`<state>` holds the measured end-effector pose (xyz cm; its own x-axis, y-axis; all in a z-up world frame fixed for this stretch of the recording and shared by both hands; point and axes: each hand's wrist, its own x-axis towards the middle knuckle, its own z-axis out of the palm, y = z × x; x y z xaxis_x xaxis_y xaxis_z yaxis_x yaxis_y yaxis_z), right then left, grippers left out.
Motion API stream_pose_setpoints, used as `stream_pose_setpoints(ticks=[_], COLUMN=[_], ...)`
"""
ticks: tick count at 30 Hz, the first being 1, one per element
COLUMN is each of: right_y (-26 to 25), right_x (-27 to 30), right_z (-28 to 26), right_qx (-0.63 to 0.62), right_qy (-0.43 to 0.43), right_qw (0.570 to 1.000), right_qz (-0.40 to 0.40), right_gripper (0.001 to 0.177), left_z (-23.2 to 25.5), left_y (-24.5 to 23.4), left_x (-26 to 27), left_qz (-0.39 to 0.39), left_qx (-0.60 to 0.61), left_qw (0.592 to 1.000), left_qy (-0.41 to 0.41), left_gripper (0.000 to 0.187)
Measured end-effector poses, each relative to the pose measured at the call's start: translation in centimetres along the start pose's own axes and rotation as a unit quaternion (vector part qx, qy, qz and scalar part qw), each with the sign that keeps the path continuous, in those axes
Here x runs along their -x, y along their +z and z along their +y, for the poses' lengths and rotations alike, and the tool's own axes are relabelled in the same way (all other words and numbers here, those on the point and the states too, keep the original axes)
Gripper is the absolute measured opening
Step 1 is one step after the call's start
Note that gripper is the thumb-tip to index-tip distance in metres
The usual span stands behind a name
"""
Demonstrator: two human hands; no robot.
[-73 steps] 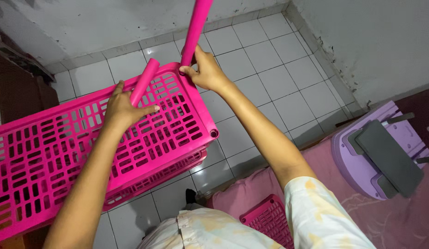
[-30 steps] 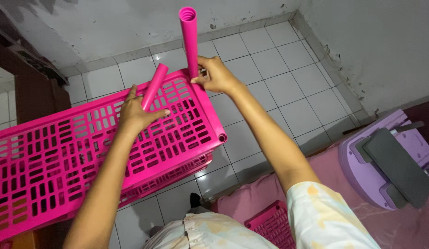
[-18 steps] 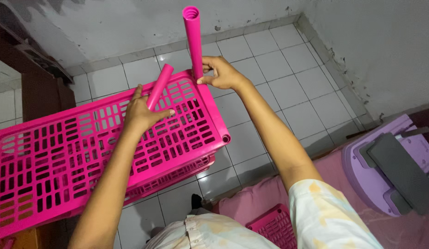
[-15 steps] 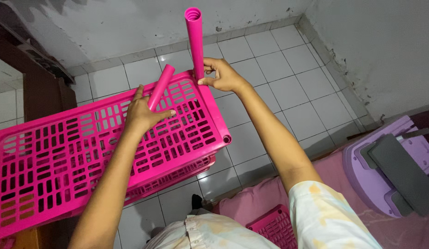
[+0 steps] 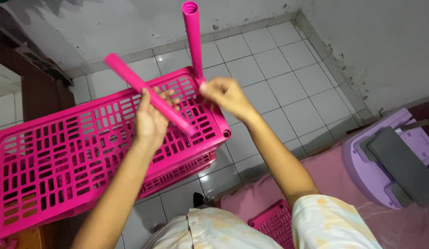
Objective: The person assembles a pink plastic rolling cart on the floor. They insert pink plastic tubes into the corner sockets of the basket shelves, stack the tiers, and attach curved pink handles to the top shelf, pressing each part into place by hand.
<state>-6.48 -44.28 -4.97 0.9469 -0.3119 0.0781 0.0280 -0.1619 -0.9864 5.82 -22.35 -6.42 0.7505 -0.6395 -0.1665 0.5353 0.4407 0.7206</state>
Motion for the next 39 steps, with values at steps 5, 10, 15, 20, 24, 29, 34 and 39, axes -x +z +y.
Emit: stream_pose_setpoints(ticks=[5, 10, 15, 20, 24, 29, 34, 39], right_y=[1.7, 1.5, 0.0, 0.1, -0.1, 0.3, 0.0, -0.5], right_x=[6.1, 8.2, 9.1, 9.7, 10.6, 10.4, 9.9, 10.6], right_z=[-4.1, -3.2, 1.2, 4.5, 5.1, 5.5, 6.1, 6.3], right_qx=[0.067, -0.027, -0.096, -0.078, -0.040, -0.048, -0.034, -0.056], right_qy=[0.021, 0.061, -0.007, -0.017, -0.002, -0.016, -0.081, -0.071], right_qw=[0.980, 0.985, 0.995, 0.990, 0.992, 0.989, 0.986, 0.990], right_qz=[-0.187, -0.157, 0.033, 0.116, 0.118, 0.141, 0.145, 0.107], right_gripper=[0.046, 0.031, 0.036, 0.038, 0.039, 0.041, 0.038, 0.035], left_z=[-2.8, -4.4, -4.8, -4.2, -4.0, -4.3, -4.6, -4.6], left_y=[4.9, 6.2, 5.3, 4.6, 5.2, 5.2, 5.0, 4.9], left_x=[2.7, 3.4, 1.6, 3.9, 4.7, 4.8, 4.9, 4.9], left_qz=[-0.031, -0.156, -0.173, -0.277, -0.275, -0.255, -0.250, -0.247], left_qx=[-0.079, -0.263, -0.623, -0.794, -0.806, -0.819, -0.831, -0.834], left_qw=[0.992, 0.939, 0.758, 0.542, 0.524, 0.512, 0.494, 0.492], left_qy=[0.094, 0.158, 0.087, 0.005, 0.020, 0.048, 0.042, 0.046], left_gripper=[0.057, 0.068, 0.064, 0.117, 0.137, 0.134, 0.130, 0.127])
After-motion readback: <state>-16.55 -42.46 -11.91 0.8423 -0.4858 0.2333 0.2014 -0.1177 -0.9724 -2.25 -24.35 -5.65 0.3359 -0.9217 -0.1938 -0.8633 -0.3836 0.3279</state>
